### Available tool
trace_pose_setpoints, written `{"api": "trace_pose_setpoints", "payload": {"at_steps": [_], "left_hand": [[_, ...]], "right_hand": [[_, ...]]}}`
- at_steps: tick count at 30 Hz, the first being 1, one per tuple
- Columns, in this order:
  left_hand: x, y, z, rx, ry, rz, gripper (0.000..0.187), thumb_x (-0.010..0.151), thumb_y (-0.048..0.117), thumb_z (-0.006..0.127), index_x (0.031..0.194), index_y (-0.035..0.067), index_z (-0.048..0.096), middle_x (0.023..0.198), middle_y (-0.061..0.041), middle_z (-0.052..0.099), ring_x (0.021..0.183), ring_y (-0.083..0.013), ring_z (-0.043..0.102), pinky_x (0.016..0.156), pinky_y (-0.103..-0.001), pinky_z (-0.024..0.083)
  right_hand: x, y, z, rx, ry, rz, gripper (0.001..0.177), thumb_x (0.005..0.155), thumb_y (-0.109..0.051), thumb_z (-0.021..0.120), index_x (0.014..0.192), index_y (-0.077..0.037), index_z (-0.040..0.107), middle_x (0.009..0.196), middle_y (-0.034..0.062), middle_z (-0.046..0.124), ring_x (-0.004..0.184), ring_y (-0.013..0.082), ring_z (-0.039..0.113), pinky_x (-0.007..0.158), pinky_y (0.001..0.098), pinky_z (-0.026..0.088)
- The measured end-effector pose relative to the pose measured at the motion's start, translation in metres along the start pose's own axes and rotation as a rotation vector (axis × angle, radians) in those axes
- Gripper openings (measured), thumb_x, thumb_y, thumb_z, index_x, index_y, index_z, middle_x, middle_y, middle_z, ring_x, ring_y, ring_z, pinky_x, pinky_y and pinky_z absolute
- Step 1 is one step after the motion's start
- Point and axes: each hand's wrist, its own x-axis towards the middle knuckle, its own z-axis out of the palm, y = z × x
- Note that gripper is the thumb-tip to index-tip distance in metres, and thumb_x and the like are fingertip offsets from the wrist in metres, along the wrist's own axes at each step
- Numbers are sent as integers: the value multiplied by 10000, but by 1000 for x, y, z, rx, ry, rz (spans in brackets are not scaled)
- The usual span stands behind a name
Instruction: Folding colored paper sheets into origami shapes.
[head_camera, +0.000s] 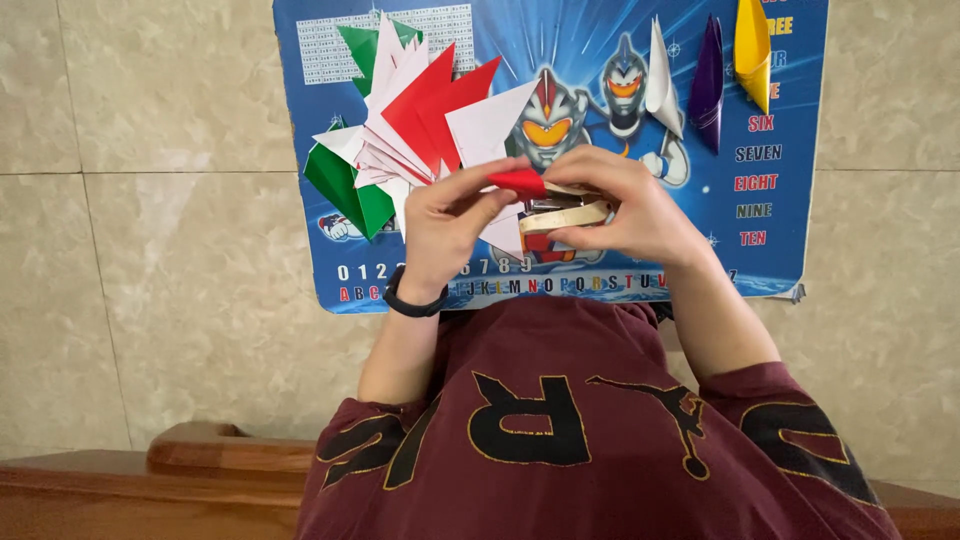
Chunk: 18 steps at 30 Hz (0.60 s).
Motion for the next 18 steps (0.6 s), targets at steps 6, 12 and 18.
{"api": "trace_pose_setpoints", "payload": {"at_steps": [6,12,18], "left_hand": [[-4,-10,1,-41,-69,21,305,876,-80,777,1168,4,747,1140,-248,742,1078,-271,702,861,-378,638],[-11,-15,-4,-65,-154,34,365,889,63,807,1238,0,723,1200,-241,727,1129,-289,684,948,-446,595],[1,12,11,178,-169,233,483,736,82,951,1170,7,755,1223,-147,738,1219,-356,662,1059,-474,531]], "right_hand": [[-1,-2,1,26,9,-42,474,787,-108,919,1189,47,722,1143,211,708,1011,338,680,869,454,552],[-7,3,1,37,74,-90,358,794,-39,910,1081,81,734,1015,212,698,895,318,675,792,427,532],[-9,0,5,-1,97,-115,356,780,-6,915,1070,88,731,1013,213,692,890,338,677,772,455,550]]}}
